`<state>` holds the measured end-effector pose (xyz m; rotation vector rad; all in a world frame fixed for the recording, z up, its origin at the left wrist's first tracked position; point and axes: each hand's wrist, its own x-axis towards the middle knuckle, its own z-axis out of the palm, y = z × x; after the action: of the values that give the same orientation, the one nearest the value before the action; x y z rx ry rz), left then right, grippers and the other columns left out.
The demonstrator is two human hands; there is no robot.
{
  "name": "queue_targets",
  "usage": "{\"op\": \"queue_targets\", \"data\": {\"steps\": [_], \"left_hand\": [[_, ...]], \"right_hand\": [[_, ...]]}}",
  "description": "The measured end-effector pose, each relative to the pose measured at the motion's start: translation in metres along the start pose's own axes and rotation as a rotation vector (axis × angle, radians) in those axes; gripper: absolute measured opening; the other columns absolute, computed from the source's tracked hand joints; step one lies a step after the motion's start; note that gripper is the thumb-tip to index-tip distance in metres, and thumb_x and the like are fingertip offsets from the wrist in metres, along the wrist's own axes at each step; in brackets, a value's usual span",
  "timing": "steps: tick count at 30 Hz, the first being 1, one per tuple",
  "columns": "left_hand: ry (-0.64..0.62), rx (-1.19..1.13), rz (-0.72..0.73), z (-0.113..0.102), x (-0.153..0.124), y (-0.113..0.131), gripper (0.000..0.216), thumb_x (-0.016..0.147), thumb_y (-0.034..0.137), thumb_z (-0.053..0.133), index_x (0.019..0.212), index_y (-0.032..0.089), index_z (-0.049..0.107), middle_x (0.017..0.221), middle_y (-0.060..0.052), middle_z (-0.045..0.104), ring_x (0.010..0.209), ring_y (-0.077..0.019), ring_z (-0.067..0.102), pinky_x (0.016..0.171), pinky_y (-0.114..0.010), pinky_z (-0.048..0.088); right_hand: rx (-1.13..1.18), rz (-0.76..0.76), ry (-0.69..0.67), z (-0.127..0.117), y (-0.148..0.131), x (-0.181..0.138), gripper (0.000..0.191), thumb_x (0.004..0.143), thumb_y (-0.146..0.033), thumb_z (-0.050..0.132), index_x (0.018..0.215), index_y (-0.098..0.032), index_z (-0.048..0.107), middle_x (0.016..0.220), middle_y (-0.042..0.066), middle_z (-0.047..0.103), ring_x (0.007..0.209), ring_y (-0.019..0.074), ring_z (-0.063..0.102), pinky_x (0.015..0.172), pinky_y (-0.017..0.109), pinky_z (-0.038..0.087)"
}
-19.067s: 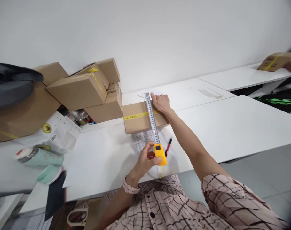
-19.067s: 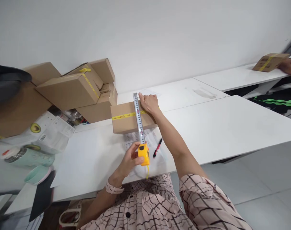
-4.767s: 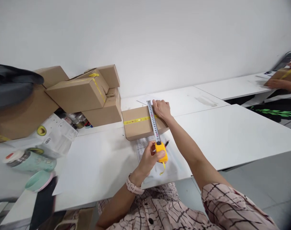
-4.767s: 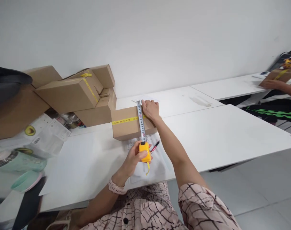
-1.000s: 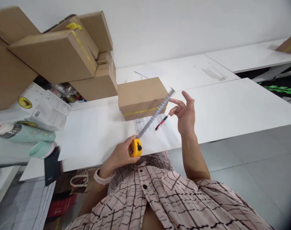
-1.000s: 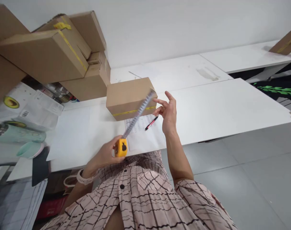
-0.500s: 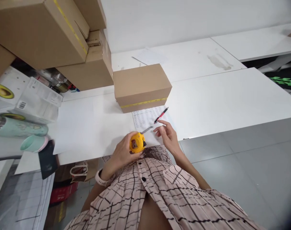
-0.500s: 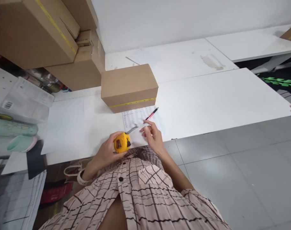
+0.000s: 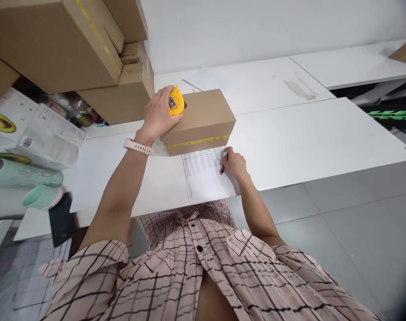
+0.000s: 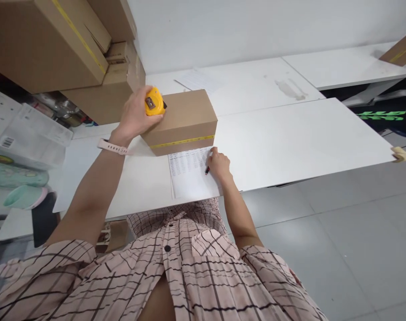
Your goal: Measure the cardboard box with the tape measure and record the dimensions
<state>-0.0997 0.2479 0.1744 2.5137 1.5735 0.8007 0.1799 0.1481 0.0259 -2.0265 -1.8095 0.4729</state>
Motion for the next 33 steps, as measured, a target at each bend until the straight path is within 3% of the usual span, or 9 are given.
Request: {"op": "queue_targets", "data": {"steps": [3, 5, 8, 10, 14, 19, 21, 25, 33], "left_hand": [[-0.059, -0.068, -0.046, 0.023, 0.011, -0.017, 0.071, 0.086, 0.044, 0.074, 0.143, 0.012, 0.046, 0.151, -0.019, 0.049, 0.148, -0.0409, 0.037, 0.122, -0.064, 0.024], [0.033, -0.105, -0.032, 0.032, 0.003, -0.02, 0.077, 0.087, 0.047, 0.073, 0.148, 0.013, 0.042, 0.16, -0.019, 0.038, 0.154, -0.0395, 0.025, 0.125, -0.065, 0.016], [0.266, -0.103, 0.031, 0.042, -0.036, 0.0, 0.074, 0.091, 0.05, 0.067, 0.15, 0.015, 0.038, 0.166, -0.013, 0.031, 0.158, -0.0334, 0.016, 0.128, -0.061, 0.005], [0.335, -0.139, 0.057, 0.056, -0.078, 0.031, 0.057, 0.096, 0.043, 0.059, 0.145, 0.016, 0.045, 0.159, -0.013, 0.043, 0.154, -0.0311, 0.03, 0.128, -0.058, 0.016], [0.051, -0.195, 0.082, 0.102, -0.169, 0.1, 0.036, 0.099, 0.032, 0.05, 0.13, 0.016, 0.059, 0.139, -0.015, 0.064, 0.141, -0.0292, 0.051, 0.121, -0.053, 0.035], [-0.443, 0.041, 0.188, 0.136, -0.216, 0.136, 0.086, 0.092, 0.052, 0.06, 0.155, 0.001, 0.033, 0.167, -0.027, 0.023, 0.158, -0.0396, 0.015, 0.127, -0.061, 0.014], [-0.482, 0.111, 0.202, 0.137, -0.216, 0.136, 0.09, 0.092, 0.048, 0.061, 0.159, 0.0, 0.025, 0.169, -0.026, 0.014, 0.159, -0.0392, 0.01, 0.127, -0.061, 0.01], [-0.486, 0.172, 0.179, 0.137, -0.214, 0.134, 0.078, 0.095, 0.033, 0.055, 0.16, 0.002, 0.026, 0.169, -0.023, 0.017, 0.159, -0.036, 0.014, 0.128, -0.058, 0.013], [-0.482, 0.2, 0.182, 0.134, -0.212, 0.137, 0.065, 0.098, 0.025, 0.046, 0.158, 0.003, 0.033, 0.167, -0.022, 0.028, 0.157, -0.0353, 0.023, 0.127, -0.058, 0.021]], "right_hand": [[0.31, 0.009, 0.031, -0.006, 0.014, -0.011, 0.029, 0.085, -0.021, 0.052, 0.107, -0.017, 0.07, 0.073, 0.007, 0.069, 0.071, 0.0245, 0.065, 0.075, 0.04, 0.05], [0.706, 0.055, 0.034, -0.012, 0.027, -0.023, 0.029, 0.084, -0.027, 0.052, 0.105, -0.018, 0.07, 0.071, 0.004, 0.069, 0.069, 0.022, 0.067, 0.075, 0.04, 0.054], [1.235, 0.093, 0.045, -0.024, 0.043, -0.046, 0.032, 0.08, -0.034, 0.062, 0.108, -0.019, 0.066, 0.085, 0.005, 0.075, 0.08, 0.0209, 0.073, 0.081, 0.04, 0.058], [1.38, 0.088, 0.09, -0.031, 0.047, -0.06, 0.035, 0.076, -0.035, 0.073, 0.107, -0.023, 0.063, 0.092, 0.005, 0.077, 0.086, 0.0199, 0.074, 0.083, 0.038, 0.058], [1.391, 0.029, 0.176, -0.034, 0.037, -0.077, 0.042, 0.075, -0.046, 0.083, 0.095, -0.027, 0.051, 0.075, -0.004, 0.072, 0.069, 0.0137, 0.068, 0.071, 0.029, 0.053], [1.269, 0.003, 0.053, -0.009, 0.002, -0.071, 0.045, 0.096, -0.07, 0.043, 0.091, -0.027, 0.052, 0.055, -0.006, 0.055, 0.052, 0.0134, 0.053, 0.061, 0.028, 0.047], [1.174, 0.023, -0.029, 0.003, -0.008, -0.065, 0.052, 0.097, -0.071, 0.035, 0.097, -0.025, 0.059, 0.065, -0.002, 0.062, 0.063, 0.0157, 0.061, 0.07, 0.032, 0.051], [1.069, 0.005, -0.099, 0.022, -0.016, -0.055, 0.041, 0.09, -0.062, 0.061, 0.1, -0.022, 0.066, 0.094, 0.004, 0.069, 0.085, 0.0176, 0.066, 0.082, 0.034, 0.052], [0.935, -0.016, -0.042, 0.02, -0.013, -0.053, 0.024, 0.088, -0.045, 0.067, 0.092, -0.022, 0.058, 0.08, -0.001, 0.059, 0.07, 0.0138, 0.056, 0.067, 0.029, 0.048]]}}
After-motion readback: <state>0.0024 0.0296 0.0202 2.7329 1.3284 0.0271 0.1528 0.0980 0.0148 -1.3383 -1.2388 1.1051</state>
